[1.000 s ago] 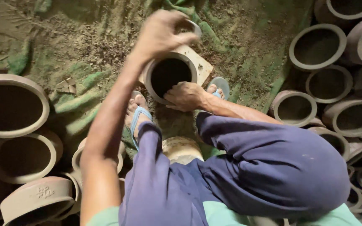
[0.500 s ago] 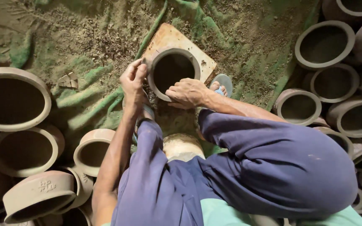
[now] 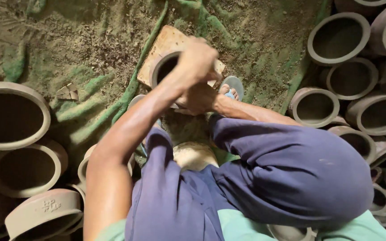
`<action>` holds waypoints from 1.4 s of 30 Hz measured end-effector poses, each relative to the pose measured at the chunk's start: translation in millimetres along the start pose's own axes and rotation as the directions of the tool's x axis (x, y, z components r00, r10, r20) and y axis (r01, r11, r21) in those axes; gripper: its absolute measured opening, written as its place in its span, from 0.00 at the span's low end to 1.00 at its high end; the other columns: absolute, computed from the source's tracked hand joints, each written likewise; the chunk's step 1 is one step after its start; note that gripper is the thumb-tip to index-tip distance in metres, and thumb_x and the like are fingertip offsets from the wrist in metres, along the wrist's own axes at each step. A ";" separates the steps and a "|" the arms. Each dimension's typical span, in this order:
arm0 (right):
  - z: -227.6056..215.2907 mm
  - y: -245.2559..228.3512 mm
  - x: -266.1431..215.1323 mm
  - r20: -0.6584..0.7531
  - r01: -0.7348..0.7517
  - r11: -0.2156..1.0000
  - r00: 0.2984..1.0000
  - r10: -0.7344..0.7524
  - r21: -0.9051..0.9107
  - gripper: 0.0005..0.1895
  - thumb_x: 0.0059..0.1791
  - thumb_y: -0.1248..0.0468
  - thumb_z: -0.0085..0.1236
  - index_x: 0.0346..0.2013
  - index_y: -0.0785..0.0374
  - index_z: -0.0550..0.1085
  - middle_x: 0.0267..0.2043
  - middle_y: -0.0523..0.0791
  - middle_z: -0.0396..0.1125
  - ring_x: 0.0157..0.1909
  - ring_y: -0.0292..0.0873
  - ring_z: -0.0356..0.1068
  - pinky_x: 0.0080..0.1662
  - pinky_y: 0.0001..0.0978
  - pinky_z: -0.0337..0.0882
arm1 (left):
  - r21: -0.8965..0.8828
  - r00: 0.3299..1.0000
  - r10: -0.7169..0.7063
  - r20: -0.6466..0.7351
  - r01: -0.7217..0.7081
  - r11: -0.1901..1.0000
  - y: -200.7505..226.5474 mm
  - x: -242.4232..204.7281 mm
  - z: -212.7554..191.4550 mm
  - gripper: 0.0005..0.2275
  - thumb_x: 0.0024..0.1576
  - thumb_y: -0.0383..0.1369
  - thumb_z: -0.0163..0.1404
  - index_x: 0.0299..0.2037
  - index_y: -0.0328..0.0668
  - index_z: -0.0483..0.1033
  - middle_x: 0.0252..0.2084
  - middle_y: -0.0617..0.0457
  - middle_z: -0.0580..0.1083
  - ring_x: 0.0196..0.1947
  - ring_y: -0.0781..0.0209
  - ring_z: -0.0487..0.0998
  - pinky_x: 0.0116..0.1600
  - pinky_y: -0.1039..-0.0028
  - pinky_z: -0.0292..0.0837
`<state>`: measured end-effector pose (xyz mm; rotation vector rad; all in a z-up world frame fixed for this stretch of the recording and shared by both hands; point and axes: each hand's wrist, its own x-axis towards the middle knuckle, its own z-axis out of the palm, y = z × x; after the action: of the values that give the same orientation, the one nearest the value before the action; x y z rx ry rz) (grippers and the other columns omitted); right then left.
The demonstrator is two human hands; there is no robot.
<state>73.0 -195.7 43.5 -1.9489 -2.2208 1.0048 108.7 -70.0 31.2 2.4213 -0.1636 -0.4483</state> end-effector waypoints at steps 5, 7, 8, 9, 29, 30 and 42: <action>-2.4 10.7 -11.2 -0.183 0.021 0.998 0.983 -0.031 -0.058 0.34 0.53 0.39 0.48 0.62 0.61 0.64 0.64 0.51 0.55 0.65 0.52 0.54 0.62 0.50 0.53 | -0.138 0.936 0.260 -0.237 -0.297 0.945 19.9 -26.1 -51.5 0.17 0.46 0.47 0.65 0.27 0.40 0.80 0.27 0.47 0.76 0.41 0.47 0.76 0.52 0.55 0.70; -6.1 12.0 -28.1 -0.253 -0.003 0.997 0.967 -0.015 -0.071 0.40 0.53 0.38 0.46 0.70 0.62 0.60 0.75 0.52 0.49 0.76 0.52 0.48 0.72 0.52 0.47 | -0.348 0.848 0.032 -0.529 -0.251 0.903 7.9 -56.9 -99.8 0.15 0.54 0.42 0.65 0.40 0.39 0.82 0.39 0.45 0.80 0.46 0.47 0.77 0.53 0.58 0.70; -15.7 18.6 -35.6 -0.252 -0.005 0.998 0.968 -0.012 -0.068 0.40 0.53 0.38 0.46 0.70 0.62 0.60 0.75 0.52 0.49 0.76 0.52 0.48 0.72 0.52 0.47 | -0.350 0.850 0.033 -0.526 -0.252 0.902 -3.7 -71.6 -103.6 0.15 0.54 0.42 0.65 0.40 0.39 0.82 0.39 0.45 0.80 0.46 0.47 0.77 0.53 0.58 0.70; -26.0 24.5 -42.5 -0.167 -0.028 0.990 0.986 0.005 -0.138 0.43 0.52 0.36 0.46 0.72 0.62 0.59 0.78 0.52 0.46 0.78 0.50 0.45 0.74 0.49 0.45 | -0.512 0.828 -0.174 -0.534 -0.152 0.846 -15.7 -87.0 -108.3 0.14 0.57 0.40 0.63 0.45 0.40 0.82 0.43 0.46 0.80 0.47 0.52 0.79 0.54 0.63 0.74; -70.3 26.9 13.8 -0.195 -0.472 0.866 0.845 0.498 0.166 0.49 0.55 0.39 0.46 0.75 0.74 0.45 0.79 0.61 0.37 0.80 0.56 0.34 0.76 0.46 0.34 | -0.951 0.569 -0.787 -0.239 -0.302 0.070 -80.8 -199.0 -11.3 0.24 0.64 0.45 0.56 0.59 0.29 0.76 0.38 0.58 0.75 0.36 0.72 0.72 0.44 0.81 0.68; -69.4 23.7 15.3 -0.235 -0.448 0.883 0.851 0.469 0.139 0.48 0.56 0.39 0.46 0.75 0.73 0.46 0.79 0.60 0.38 0.81 0.56 0.35 0.77 0.46 0.35 | -0.945 0.579 -0.788 -0.209 -0.328 0.010 -81.1 -199.4 -9.8 0.24 0.62 0.47 0.56 0.57 0.30 0.76 0.40 0.56 0.76 0.37 0.69 0.76 0.48 0.77 0.73; -162.9 -1.5 31.8 -0.634 -0.085 0.972 0.745 0.209 0.221 0.31 0.58 0.57 0.61 0.71 0.65 0.62 0.71 0.52 0.61 0.74 0.54 0.61 0.74 0.45 0.63 | -0.766 0.776 -0.623 -0.097 -0.457 -0.451 -48.1 -185.4 -51.8 0.29 0.62 0.57 0.48 0.53 0.33 0.75 0.46 0.46 0.79 0.44 0.52 0.82 0.59 0.54 0.78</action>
<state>132.5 -94.7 161.0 -1.9975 -1.5486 0.3903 -45.7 40.3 89.4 0.3408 0.6497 0.2844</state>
